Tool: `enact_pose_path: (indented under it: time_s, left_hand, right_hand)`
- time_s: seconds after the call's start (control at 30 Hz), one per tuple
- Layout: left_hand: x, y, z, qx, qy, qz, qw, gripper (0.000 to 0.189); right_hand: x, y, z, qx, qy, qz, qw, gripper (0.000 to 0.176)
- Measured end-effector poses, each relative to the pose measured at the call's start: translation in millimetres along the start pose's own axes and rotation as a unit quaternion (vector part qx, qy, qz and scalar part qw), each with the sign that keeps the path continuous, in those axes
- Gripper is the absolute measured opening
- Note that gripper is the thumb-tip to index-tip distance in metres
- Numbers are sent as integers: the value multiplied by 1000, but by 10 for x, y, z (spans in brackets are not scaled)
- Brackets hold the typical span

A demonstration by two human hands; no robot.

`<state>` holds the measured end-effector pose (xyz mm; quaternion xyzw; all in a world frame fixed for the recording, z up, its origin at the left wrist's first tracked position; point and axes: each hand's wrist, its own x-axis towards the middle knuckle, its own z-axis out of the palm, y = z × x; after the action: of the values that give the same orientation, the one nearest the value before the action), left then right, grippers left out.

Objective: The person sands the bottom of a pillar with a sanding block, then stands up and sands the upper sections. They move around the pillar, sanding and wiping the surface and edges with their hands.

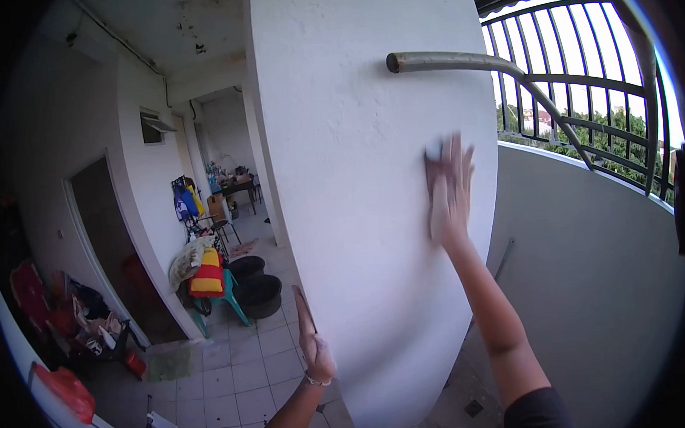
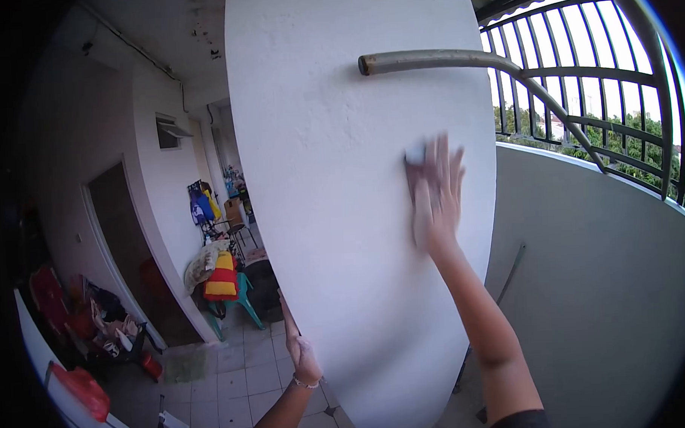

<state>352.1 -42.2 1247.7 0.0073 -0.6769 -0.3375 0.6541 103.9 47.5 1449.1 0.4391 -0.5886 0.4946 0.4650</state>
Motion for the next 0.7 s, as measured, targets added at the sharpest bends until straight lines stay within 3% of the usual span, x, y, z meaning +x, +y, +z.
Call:
enact_pose_path:
  time_s: [0.07, 0.13, 0.2, 0.33, 0.4, 0.43, 0.47, 0.57, 0.63, 0.7]
  left_hand:
    - [-19, -3, 34, 10, 16, 18, 1000, 85]
    - [45, -42, 21, 21, 36, 40, 998, 84]
    - [-34, -112, 10, -16, 71, 23, 997, 84]
    - [-184, 24, 87, 2, 175, -13, 985, 78]
    - [-349, 216, 30, 28, 200, -83, 976, 73]
    - [-373, 280, 2, 37, 217, -108, 969, 70]
    - [-467, 332, -45, 79, 221, -80, 969, 68]
    - [-748, 546, -212, 179, 197, 3, 964, 59]
    - [-359, 756, -205, 225, 98, 125, 961, 57]
    - [307, 1187, -126, 341, -47, 180, 921, 60]
  right_hand:
    - [400, -491, 144, 15, 54, -24, 998, 63]
    - [479, -1031, 210, -37, -16, -119, 992, 68]
    - [198, -1323, 183, 36, -62, -159, 985, 72]
    - [-1027, -1120, 170, 49, -196, -264, 943, 65]
    - [-1765, -852, 198, 12, -198, -295, 935, 59]
    - [-1692, -887, 213, 18, -188, -274, 943, 58]
    - [-1590, -963, 202, 24, -181, -255, 950, 58]
    - [-1161, -1294, 203, 29, -130, -187, 973, 61]
    - [-665, -1569, 225, 14, -109, -151, 982, 62]
    - [-236, -1771, 255, 49, -76, -135, 987, 63]
